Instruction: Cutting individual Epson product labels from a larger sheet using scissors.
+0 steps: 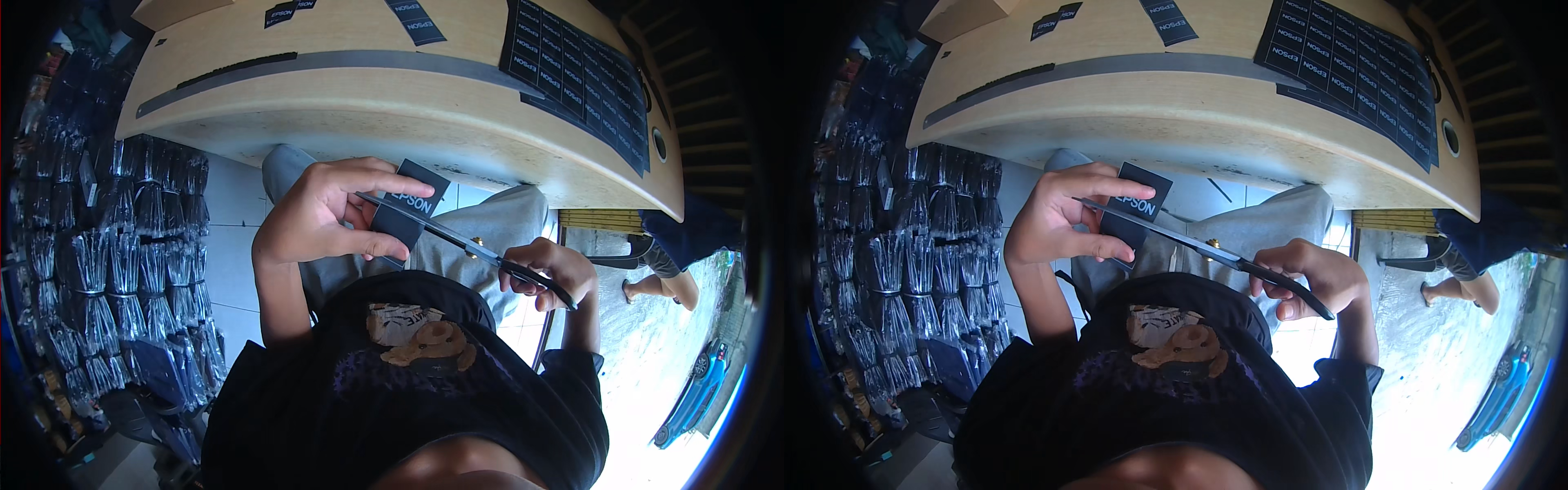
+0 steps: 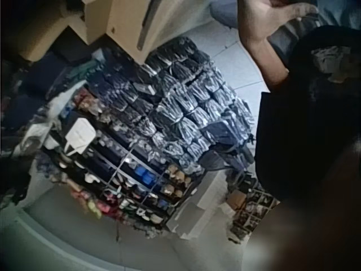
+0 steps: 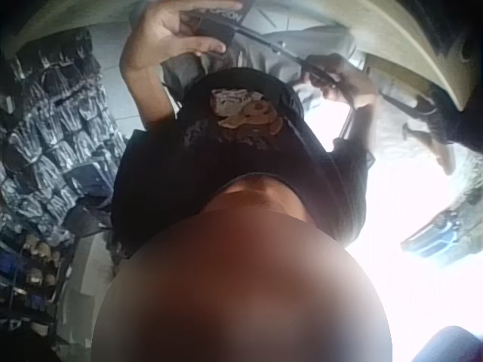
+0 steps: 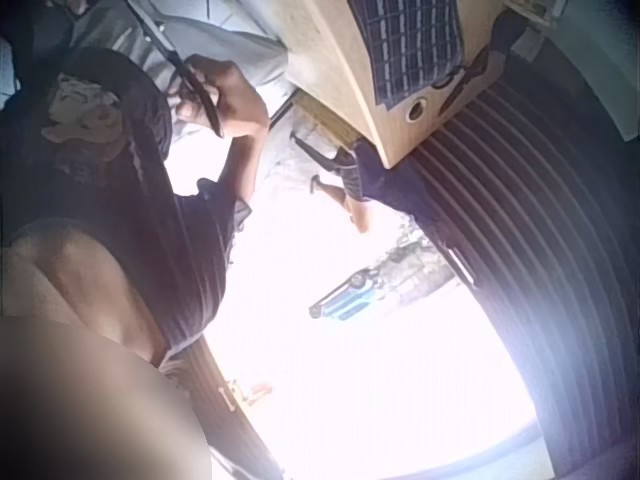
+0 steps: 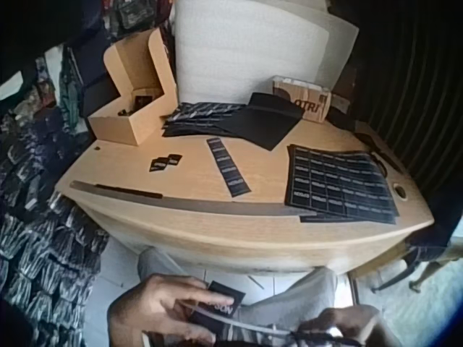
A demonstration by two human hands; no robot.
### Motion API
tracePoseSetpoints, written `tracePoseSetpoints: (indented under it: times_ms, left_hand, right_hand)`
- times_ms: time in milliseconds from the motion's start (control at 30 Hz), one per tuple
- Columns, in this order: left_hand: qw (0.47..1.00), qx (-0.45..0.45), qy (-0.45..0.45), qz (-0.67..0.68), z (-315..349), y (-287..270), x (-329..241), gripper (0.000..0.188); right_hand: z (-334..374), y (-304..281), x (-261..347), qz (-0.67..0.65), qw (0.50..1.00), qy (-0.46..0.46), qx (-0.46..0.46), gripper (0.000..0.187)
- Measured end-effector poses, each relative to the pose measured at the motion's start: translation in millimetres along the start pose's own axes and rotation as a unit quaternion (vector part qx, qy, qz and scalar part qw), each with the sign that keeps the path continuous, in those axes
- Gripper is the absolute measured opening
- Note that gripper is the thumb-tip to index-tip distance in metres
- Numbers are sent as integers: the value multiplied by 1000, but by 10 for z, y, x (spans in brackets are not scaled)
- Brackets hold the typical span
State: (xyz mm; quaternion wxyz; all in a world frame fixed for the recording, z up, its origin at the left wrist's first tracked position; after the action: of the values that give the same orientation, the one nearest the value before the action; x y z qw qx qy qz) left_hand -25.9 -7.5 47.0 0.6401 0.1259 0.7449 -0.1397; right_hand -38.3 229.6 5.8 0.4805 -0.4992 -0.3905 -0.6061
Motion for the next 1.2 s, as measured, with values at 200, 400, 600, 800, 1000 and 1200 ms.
tracePoseSetpoints:
  times_ms: [200, 400, 600, 800, 1000, 1200]
  left_hand:
    - [1000, 1, 6, -1, 3, -3, 24, 57]
    - [1000, 8, 0, -5, 4, -4, 17, 58]
    - [1000, 12, 16, -23, -4, 0, -2, 58]
    - [1000, 5, 11, -12, 4, -3, 7, 57]
    - [1000, 4, 11, -13, 8, 1, -17, 57]
    - [1000, 7, 1, -9, 15, 3, -44, 56]
  right_hand:
    - [-1, -3, -3, -13, 1000, -7, -5, 64]
    - [2, -3, -21, -14, 1000, 9, 1, 65]
    - [-4, -5, -10, -9, 1000, -3, -4, 64]
    - [-10, 14, -3, -6, 1000, -19, 0, 62]
    - [2, 24, -44, 13, 999, -39, 1, 58]
    - [0, 32, 6, 13, 1000, -23, -15, 55]
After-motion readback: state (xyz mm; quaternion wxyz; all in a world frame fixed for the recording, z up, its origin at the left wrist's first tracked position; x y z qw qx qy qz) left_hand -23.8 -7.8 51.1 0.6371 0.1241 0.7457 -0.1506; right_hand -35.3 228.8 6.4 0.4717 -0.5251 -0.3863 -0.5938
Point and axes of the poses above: each hand's wrist, its own z-axis away from the middle knuckle, its own y-axis out of the palm, x = y × z, the point moved 6 cm from there along -z, towards the middle knuckle, and after that the axes turned 4 degrees about -x, right-handed, at the moved point
